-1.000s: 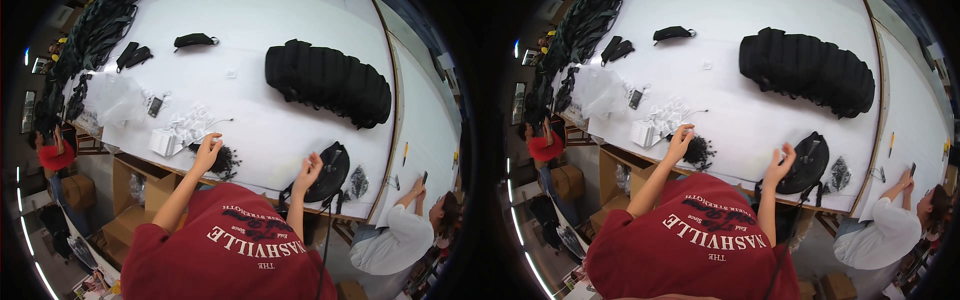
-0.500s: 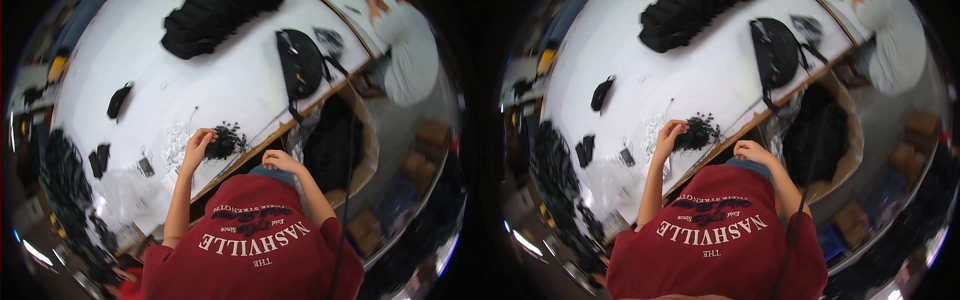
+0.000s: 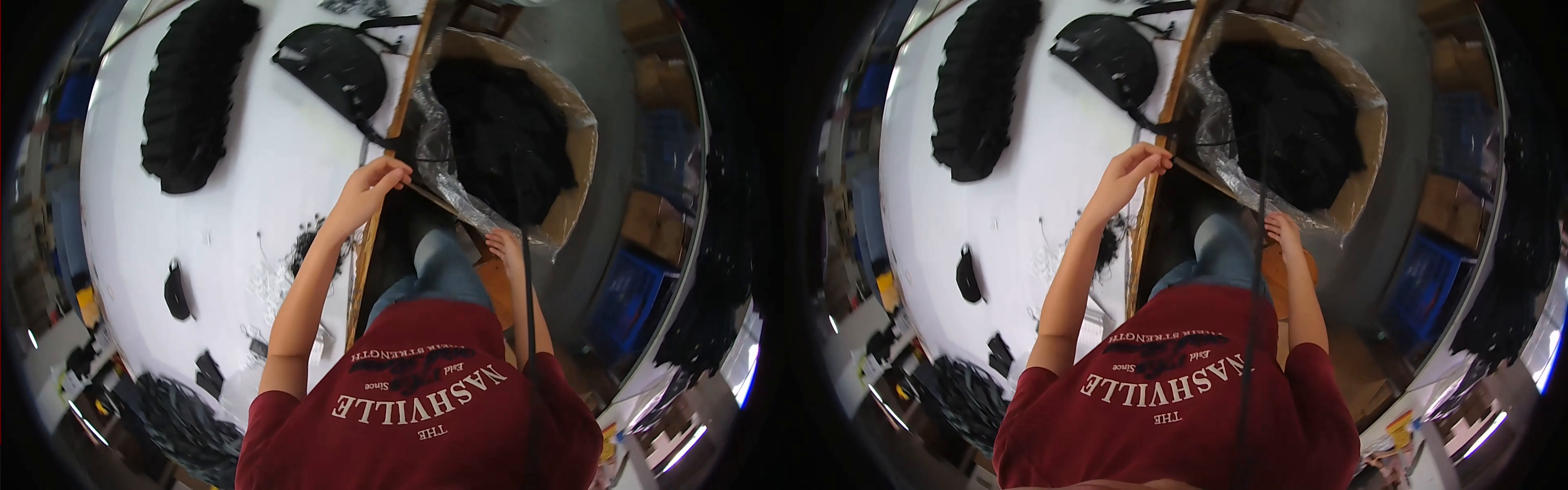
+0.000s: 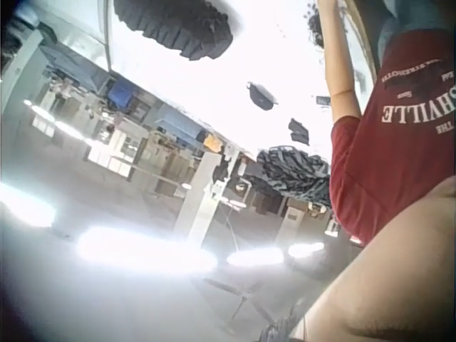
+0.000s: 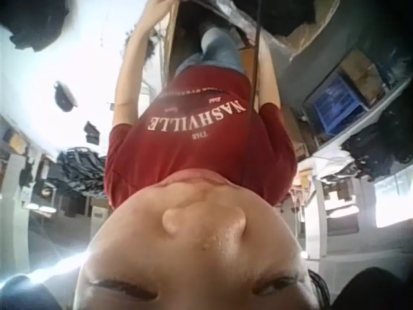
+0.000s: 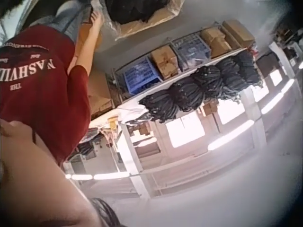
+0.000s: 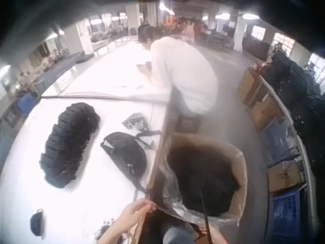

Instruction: Inspecting and organizing black fabric pouches at a manufacturing workstation.

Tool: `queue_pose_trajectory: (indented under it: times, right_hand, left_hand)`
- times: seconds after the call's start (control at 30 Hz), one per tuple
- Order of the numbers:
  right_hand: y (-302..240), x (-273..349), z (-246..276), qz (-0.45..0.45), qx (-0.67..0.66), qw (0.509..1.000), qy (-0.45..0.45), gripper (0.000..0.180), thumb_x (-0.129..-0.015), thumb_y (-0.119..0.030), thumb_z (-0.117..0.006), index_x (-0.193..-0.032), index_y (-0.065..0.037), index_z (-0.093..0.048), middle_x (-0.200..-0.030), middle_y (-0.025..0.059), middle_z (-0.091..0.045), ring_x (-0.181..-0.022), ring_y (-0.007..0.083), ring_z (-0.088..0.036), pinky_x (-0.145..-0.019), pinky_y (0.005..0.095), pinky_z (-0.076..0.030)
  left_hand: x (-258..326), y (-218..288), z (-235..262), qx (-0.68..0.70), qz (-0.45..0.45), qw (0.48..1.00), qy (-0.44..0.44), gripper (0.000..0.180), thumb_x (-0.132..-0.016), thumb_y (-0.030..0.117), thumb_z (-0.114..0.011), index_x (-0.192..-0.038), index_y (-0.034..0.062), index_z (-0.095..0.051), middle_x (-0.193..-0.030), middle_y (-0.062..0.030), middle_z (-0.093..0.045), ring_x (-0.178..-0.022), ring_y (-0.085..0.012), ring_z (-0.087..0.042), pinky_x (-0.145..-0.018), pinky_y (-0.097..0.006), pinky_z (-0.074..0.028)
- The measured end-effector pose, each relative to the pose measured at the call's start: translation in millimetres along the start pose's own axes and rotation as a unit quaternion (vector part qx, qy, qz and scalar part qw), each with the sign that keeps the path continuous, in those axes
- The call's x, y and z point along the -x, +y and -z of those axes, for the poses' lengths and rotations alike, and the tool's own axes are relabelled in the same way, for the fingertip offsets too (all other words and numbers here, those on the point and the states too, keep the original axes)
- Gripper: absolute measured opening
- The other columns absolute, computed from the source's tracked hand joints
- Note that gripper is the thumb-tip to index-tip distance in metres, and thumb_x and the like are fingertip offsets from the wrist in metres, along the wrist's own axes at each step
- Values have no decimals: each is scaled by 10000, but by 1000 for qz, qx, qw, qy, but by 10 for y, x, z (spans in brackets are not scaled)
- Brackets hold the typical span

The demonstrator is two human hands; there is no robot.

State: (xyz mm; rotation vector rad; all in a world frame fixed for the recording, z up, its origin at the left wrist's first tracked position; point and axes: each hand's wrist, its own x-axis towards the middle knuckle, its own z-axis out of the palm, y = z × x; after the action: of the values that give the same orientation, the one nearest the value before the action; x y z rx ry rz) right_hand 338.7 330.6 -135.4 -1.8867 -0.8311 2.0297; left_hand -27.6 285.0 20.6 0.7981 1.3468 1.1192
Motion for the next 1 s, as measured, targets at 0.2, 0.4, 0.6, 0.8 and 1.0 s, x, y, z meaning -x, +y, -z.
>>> queue_pose_trajectory:
  times: [0.2,0.4,0.6,0.8,1.0]
  right_hand:
    - [-65,-758,767,63,-196,967,151,512,-856,-416,-621,-1207,-50,-547,-1214,116,-577,-1137,204,-522,-936,320,-400]
    - [-265,-1758,1387,39,-235,946,217,1019,-678,-594,-732,-1340,80,-352,-1329,153,-466,-1224,249,-443,-1029,336,-340]
    - [124,-2890,1687,-8,-114,956,269,1062,-749,-521,-712,-1445,33,-133,-1471,165,-272,-1355,243,-277,-1075,342,-283]
    - [427,-3741,1373,32,-332,928,169,732,-838,-336,-679,-1371,36,-342,-1344,130,-458,-1181,231,-494,-935,329,-446]
    - [216,-3749,1069,15,-421,888,183,559,-866,-249,-647,-1322,-8,-432,-1243,102,-546,-1054,221,-583,-839,349,-518]
  left_hand:
    - [-1968,-103,-350,-28,-84,995,54,137,-889,121,-572,-969,19,-618,-861,-24,-627,-758,-91,-549,-723,-222,-434]
    - [-3581,-1241,-697,-299,80,949,-50,692,-714,488,-737,-1227,81,-516,-1302,-203,-438,-1202,-318,-449,-986,-403,-387]
    - [-4477,-2309,-740,-194,314,929,-5,1184,-608,670,-725,-1460,67,-165,-1439,-247,-284,-1326,-346,-313,-1075,-412,-290]
    - [-4835,-3242,-571,-205,271,939,55,1115,-630,630,-739,-1420,-3,-273,-1385,-199,-408,-1274,-300,-408,-1042,-362,-342]
    - [-4577,-3130,-1099,-158,184,969,47,835,-641,482,-803,-1233,-32,-516,-1187,-159,-580,-1087,-255,-556,-946,-312,-409]
